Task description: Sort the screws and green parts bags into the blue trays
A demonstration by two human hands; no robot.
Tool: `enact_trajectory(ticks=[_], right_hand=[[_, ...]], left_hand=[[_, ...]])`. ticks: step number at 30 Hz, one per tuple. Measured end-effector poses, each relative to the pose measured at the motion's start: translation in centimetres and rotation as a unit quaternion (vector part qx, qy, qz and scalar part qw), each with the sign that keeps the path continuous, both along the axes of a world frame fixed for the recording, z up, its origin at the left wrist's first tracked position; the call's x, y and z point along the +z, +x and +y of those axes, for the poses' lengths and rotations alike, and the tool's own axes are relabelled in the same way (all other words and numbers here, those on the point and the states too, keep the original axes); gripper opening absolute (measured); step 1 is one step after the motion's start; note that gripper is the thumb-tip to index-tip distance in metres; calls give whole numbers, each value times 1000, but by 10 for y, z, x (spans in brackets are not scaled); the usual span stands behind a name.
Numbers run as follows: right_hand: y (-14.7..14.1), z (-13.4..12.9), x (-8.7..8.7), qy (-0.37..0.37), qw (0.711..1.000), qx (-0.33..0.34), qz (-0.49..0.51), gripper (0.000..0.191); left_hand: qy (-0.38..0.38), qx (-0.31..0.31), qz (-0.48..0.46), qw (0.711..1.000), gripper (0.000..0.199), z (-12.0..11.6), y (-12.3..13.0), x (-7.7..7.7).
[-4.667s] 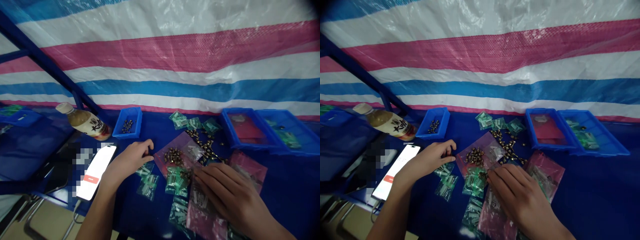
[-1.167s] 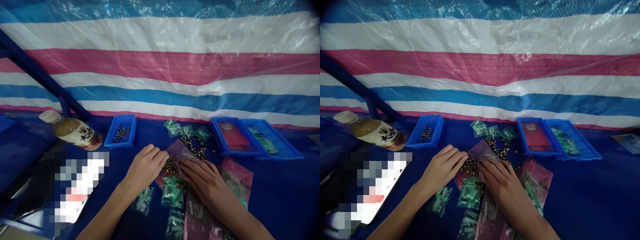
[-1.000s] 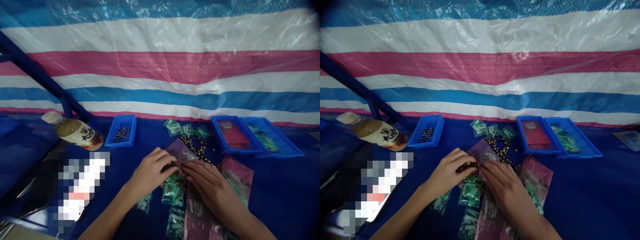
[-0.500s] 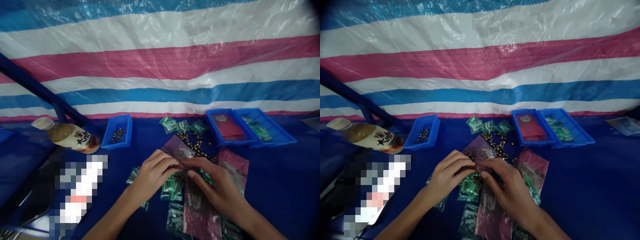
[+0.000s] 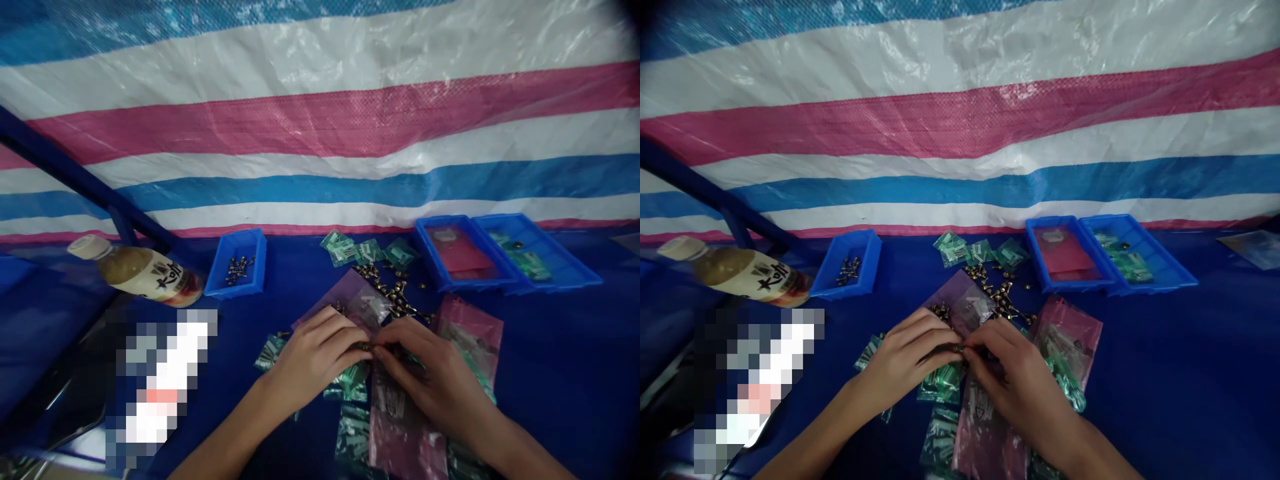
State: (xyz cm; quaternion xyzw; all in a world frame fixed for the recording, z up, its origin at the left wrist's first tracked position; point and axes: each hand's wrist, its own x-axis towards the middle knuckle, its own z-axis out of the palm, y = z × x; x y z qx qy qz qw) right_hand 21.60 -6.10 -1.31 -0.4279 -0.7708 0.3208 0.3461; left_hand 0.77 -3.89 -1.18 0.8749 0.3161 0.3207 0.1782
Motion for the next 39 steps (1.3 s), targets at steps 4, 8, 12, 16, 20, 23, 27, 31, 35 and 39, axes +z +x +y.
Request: enact_trajectory(ticks=[4, 8, 12, 16, 20, 23, 27, 31, 35, 39], right_hand=[[0, 1, -1, 35, 999, -1, -14, 11], [0, 0, -1, 60, 998, -11, -26, 12], [3, 0, 0, 67, 997, -17, -38, 12], [4, -2, 1, 93, 994, -5, -50, 15], [4, -3, 2, 114, 992, 5, -63, 15], [4, -3, 2, 120, 990, 6, -70, 15], [5, -1, 2, 121, 990, 11, -72, 14], [6, -1, 0, 116, 990, 23, -72, 16], [6, -2, -2, 120, 989, 37, -75, 15], [6, -2, -3, 112, 990, 44, -72, 13]], left_hand=[[13, -1, 25, 1000, 12, -1, 2, 1], [20, 16, 48, 999, 10, 4, -3, 4], [76, 165, 90, 979, 12, 19, -39, 14], [129, 387, 167, 897, 17, 34, -95, 24], [129, 483, 193, 844, 25, 38, -121, 27], [123, 438, 168, 874, 23, 35, -105, 24], [19, 232, 174, 957, 17, 28, -66, 17], [-105, 137, 238, 956, 19, 22, -43, 11], [-155, 160, 243, 944, 19, 21, -37, 9], [-184, 161, 211, 946, 17, 21, -36, 9]])
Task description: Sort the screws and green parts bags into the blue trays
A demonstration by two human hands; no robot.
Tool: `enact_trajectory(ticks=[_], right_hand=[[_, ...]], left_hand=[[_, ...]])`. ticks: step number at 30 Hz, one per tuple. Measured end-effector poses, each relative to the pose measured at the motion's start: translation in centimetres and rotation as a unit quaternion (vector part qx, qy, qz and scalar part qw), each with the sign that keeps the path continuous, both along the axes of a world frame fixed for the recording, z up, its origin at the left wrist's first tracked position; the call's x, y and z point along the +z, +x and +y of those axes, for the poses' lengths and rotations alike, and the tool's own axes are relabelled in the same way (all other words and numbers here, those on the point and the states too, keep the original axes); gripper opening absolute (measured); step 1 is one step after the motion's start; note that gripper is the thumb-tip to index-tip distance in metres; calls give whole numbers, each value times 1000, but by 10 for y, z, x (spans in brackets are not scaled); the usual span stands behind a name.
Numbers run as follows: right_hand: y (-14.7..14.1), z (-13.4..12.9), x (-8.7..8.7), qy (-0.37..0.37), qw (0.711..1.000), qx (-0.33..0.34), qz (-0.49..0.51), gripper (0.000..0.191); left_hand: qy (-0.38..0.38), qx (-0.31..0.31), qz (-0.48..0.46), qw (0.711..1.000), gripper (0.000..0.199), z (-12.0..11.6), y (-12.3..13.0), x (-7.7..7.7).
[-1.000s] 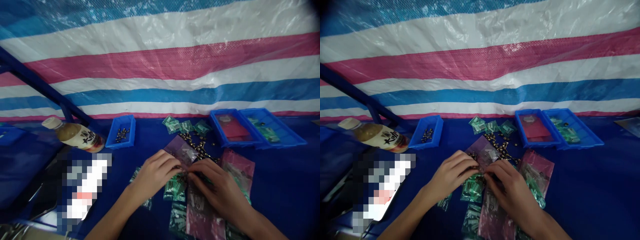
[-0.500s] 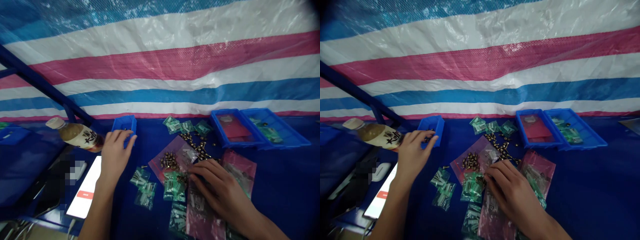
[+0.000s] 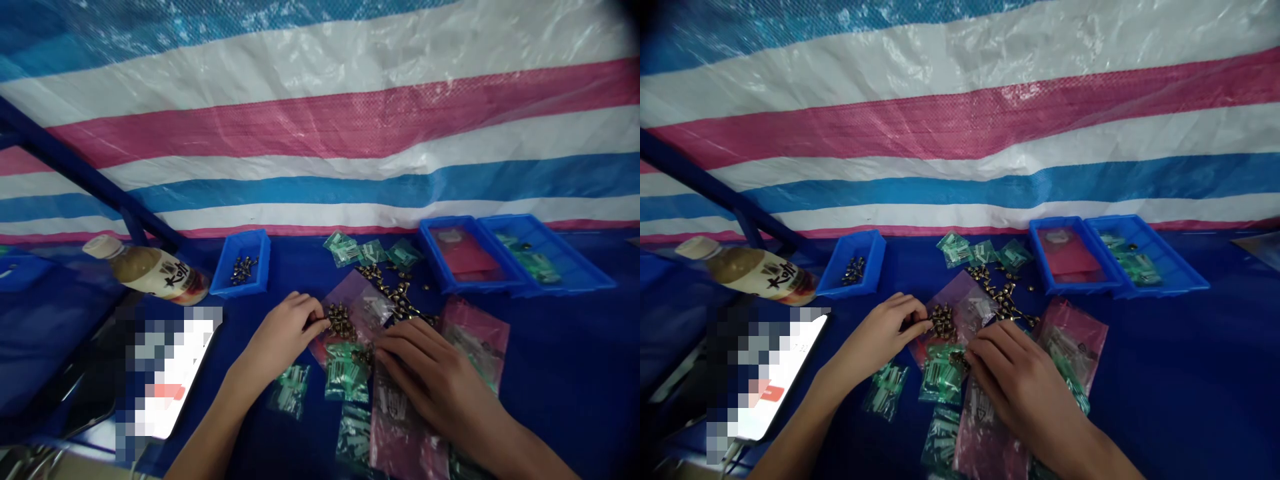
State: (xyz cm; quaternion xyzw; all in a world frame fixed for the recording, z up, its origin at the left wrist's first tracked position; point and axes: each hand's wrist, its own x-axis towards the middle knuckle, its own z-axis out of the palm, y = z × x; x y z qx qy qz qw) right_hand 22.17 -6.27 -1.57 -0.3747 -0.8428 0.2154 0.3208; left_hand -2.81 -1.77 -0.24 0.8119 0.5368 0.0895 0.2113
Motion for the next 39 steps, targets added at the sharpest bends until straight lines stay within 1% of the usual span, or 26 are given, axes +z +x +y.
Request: enact_trajectory(ticks=[3, 8, 11, 15, 22, 25, 27, 29, 32, 35, 39], right_hand=[[0, 0, 0, 2, 1000, 5, -4, 14], [1, 0, 1, 21, 1000, 4, -3, 16], [1, -1, 3, 21, 1000, 6, 4, 16], [1, -1, 5, 23, 1000, 3, 8, 17], [2, 1, 3, 35, 999, 4, -6, 17], [3, 2, 2, 41, 999, 0, -11, 17], [3, 2, 2, 39, 999, -5, -11, 18], [4, 1, 3, 27, 1000, -11, -6, 21], [3, 1, 3, -4, 1000, -27, -6, 23], [2, 1, 3, -29, 998, -46, -26, 21], [-1, 3, 2, -22, 998, -24, -49, 15]], left_hand=[[-15, 22, -21, 999, 15, -1, 1, 2], [-24, 63, -7, 998, 1, -5, 5, 2], [-17, 83, -3, 996, 6, -7, 6, 0], [-6, 104, -5, 995, 5, -7, 7, -6], [19, 103, -6, 995, 3, -4, 6, -10], [45, 109, -7, 993, 1, -4, 5, -11], [76, 107, -20, 991, 3, -6, 5, -10], [116, 83, -53, 988, 7, -8, 7, -8], [158, 10, -135, 978, 11, -14, 15, -5], [160, -54, -190, 967, 16, -22, 27, -4], [141, -118, -203, 962, 18, -29, 40, -7]])
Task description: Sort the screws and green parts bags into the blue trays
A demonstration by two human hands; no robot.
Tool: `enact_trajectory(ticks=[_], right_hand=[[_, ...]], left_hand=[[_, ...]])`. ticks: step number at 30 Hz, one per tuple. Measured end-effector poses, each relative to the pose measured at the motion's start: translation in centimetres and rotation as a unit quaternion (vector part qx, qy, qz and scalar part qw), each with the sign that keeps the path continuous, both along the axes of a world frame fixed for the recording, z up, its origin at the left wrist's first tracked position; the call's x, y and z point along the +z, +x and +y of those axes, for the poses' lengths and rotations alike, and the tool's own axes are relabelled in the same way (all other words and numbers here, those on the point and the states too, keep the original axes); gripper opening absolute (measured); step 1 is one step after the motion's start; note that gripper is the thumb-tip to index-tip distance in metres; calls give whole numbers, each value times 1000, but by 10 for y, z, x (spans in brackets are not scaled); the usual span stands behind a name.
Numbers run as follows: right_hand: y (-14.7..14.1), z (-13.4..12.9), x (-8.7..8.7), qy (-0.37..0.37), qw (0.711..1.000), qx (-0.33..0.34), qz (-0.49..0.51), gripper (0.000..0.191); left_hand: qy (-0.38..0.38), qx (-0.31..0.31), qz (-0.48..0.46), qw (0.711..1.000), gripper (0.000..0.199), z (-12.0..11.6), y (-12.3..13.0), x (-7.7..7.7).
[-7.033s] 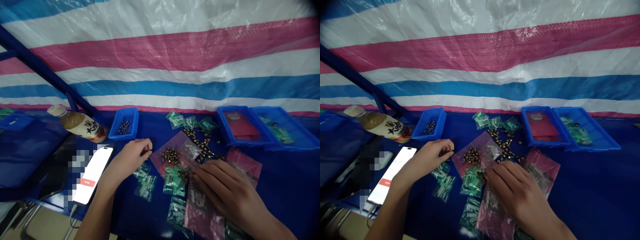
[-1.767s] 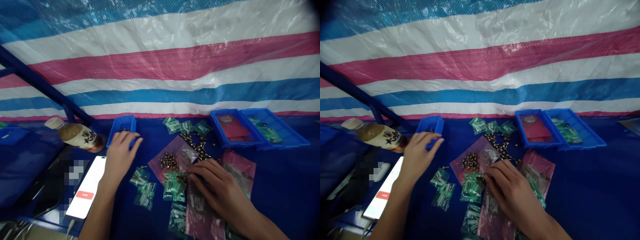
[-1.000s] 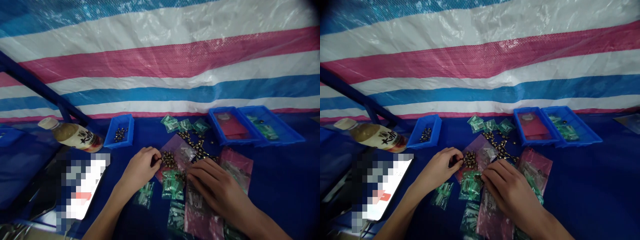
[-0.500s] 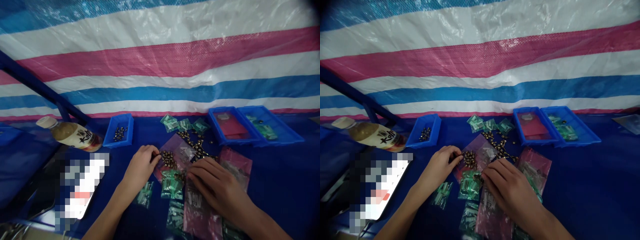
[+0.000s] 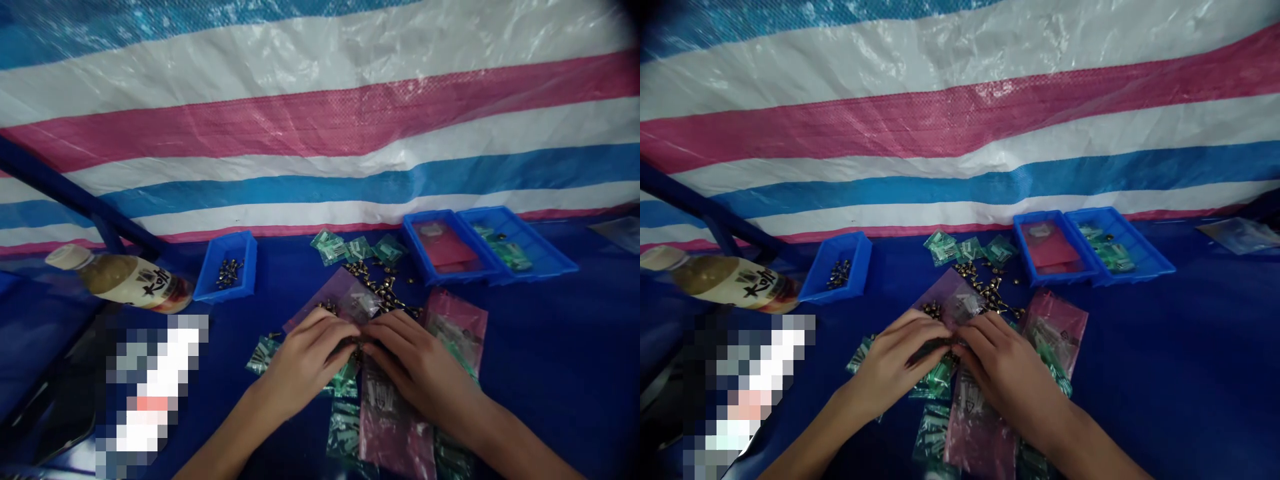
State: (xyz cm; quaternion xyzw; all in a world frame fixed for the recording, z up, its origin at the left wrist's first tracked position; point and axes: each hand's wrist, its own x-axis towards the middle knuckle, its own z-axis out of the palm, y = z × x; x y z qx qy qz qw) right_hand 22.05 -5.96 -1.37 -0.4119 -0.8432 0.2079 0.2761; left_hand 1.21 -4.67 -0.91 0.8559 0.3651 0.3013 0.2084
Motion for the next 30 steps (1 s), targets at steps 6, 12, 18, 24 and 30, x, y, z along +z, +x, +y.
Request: enact_trajectory(ticks=[6, 12, 18, 24, 30], right_hand=[[-1, 1, 1, -2, 1000, 10, -8, 20], [0, 0, 5, -49, 998, 30, 24, 17], [1, -2, 4, -54, 996, 37, 65, 15], [-1, -2, 4, -48, 995, 46, 77, 15], [-2, -5, 2, 0, 996, 57, 68, 17]], left_hand=[[25, -20, -15, 999, 19, -3, 4, -4], [-12, -8, 8, 1000, 16, -1, 3, -3], [-43, -19, 85, 995, 8, -1, 4, 2], [-14, -32, 167, 985, 9, -3, 8, 4], [-15, -29, 169, 985, 11, -6, 8, -2]])
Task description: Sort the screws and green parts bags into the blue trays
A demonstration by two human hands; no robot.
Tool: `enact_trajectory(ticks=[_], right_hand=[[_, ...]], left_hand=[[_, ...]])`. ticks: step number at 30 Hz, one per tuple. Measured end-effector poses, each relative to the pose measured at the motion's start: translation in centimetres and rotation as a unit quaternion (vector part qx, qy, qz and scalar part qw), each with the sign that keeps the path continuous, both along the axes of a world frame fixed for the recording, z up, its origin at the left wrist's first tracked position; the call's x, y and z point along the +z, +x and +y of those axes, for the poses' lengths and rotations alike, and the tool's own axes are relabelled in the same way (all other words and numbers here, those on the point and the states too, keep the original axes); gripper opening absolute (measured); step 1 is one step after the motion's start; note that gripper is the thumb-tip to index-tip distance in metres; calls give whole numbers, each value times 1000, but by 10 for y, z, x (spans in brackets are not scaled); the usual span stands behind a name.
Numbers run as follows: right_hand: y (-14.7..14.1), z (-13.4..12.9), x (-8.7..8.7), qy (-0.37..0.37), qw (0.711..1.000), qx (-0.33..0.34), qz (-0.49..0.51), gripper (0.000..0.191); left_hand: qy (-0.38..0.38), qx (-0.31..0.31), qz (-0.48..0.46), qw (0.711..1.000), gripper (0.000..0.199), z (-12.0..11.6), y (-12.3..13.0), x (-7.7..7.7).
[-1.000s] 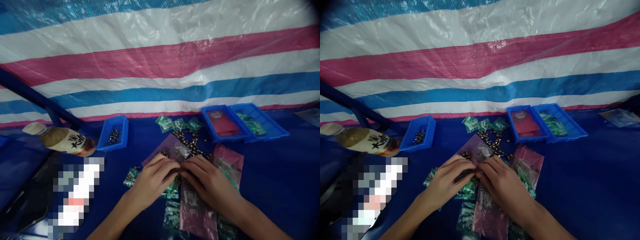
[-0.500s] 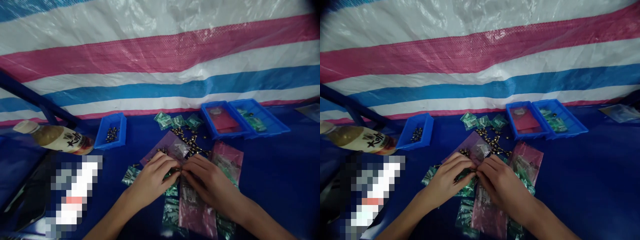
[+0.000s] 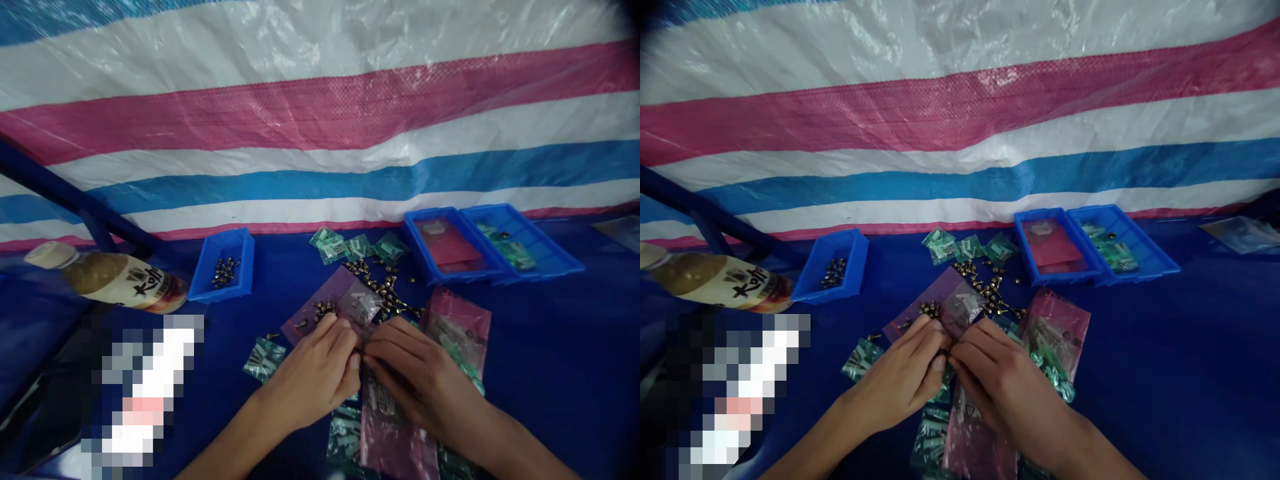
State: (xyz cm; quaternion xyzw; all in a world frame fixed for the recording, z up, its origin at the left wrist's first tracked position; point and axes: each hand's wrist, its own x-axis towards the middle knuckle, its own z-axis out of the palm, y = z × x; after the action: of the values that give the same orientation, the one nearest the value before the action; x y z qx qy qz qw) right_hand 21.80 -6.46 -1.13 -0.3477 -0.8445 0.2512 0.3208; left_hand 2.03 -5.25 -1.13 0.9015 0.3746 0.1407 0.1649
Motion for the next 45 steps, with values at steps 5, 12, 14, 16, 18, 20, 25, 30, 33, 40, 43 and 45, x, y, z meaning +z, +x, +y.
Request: enact_trajectory(ticks=[5, 12, 14, 16, 18, 20, 25, 30, 33, 40, 43, 45], right_hand=[[2, -3, 2, 148, 987, 11, -63, 23], [3, -2, 2, 212, 975, 10, -70, 30], [2, -1, 1, 172, 984, -8, -47, 22], [1, 1, 1, 123, 992, -22, -16, 16], [0, 3, 2, 73, 997, -22, 13, 14], [-2, 3, 3, 34, 999, -17, 32, 15], [0, -1, -2, 83, 996, -5, 14, 14], [12, -5, -1, 238, 965, 42, -106, 30], [16, -5, 6, 273, 953, 52, -118, 36], [13, -1, 2, 284, 952, 13, -115, 35], [11, -1, -5, 262, 958, -34, -112, 30], [10, 0, -7, 249, 960, -61, -113, 26]], left_hand=[[-88, 13, -41, 995, 16, 0, 0, 2], [-96, 28, -74, 992, 25, 0, -1, 7], [-77, 31, -68, 994, 18, 0, -3, 9], [-61, 24, -60, 996, 14, 1, -5, 11], [-48, 16, -49, 998, 14, 2, -5, 12], [-38, 10, -38, 998, 11, 2, -5, 11], [-61, 20, -16, 998, 16, 0, -1, 9], [-119, 33, -63, 990, 23, 0, -2, 10], [-174, 41, -82, 980, 33, 1, -2, 12], [-245, 67, -116, 960, 34, 7, -9, 22], [-119, 157, -128, 972, 22, 19, -31, 28], [26, 262, -110, 958, 17, 30, -56, 31]])
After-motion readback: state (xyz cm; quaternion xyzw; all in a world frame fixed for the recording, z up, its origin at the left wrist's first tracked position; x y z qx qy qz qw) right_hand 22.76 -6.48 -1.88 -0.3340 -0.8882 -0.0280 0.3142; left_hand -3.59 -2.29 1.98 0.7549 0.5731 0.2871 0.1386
